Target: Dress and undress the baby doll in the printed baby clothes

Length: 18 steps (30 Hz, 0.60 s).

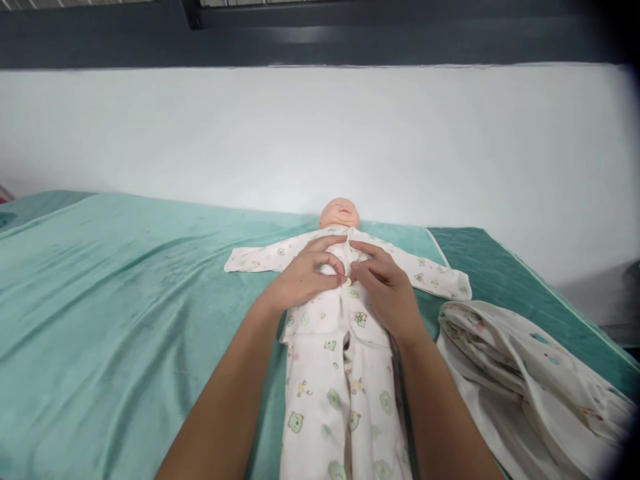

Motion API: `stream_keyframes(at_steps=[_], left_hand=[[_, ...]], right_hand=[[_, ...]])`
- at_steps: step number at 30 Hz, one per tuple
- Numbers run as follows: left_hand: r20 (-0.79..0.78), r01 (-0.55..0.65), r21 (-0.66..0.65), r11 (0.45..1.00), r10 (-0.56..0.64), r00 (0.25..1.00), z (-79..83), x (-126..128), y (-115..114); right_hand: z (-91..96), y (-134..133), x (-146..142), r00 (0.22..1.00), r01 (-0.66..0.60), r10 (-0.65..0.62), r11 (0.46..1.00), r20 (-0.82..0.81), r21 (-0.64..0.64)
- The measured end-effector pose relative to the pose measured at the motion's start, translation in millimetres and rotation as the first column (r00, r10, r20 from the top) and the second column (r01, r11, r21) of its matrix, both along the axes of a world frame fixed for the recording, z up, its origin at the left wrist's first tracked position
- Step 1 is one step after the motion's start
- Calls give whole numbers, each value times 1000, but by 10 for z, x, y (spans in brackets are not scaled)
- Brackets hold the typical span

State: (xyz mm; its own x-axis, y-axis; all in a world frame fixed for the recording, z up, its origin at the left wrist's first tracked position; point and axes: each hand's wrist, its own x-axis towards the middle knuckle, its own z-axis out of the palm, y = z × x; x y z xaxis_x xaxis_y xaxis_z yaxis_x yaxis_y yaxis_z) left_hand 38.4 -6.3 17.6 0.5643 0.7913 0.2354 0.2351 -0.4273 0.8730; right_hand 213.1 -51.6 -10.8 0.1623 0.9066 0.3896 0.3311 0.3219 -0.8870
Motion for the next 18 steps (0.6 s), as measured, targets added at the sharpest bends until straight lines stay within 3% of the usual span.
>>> stream_keyframes(at_steps=[12,18], left_hand=[[38,44,32,999,-45,998,-21,-17,24],[-36,-26,100,995,30,999,-35,27,-8]], right_hand=[[-10,2,-20,1000,-10,10,1000,-8,22],[23,-27,-21,998,-7,8,1000,59,-14]])
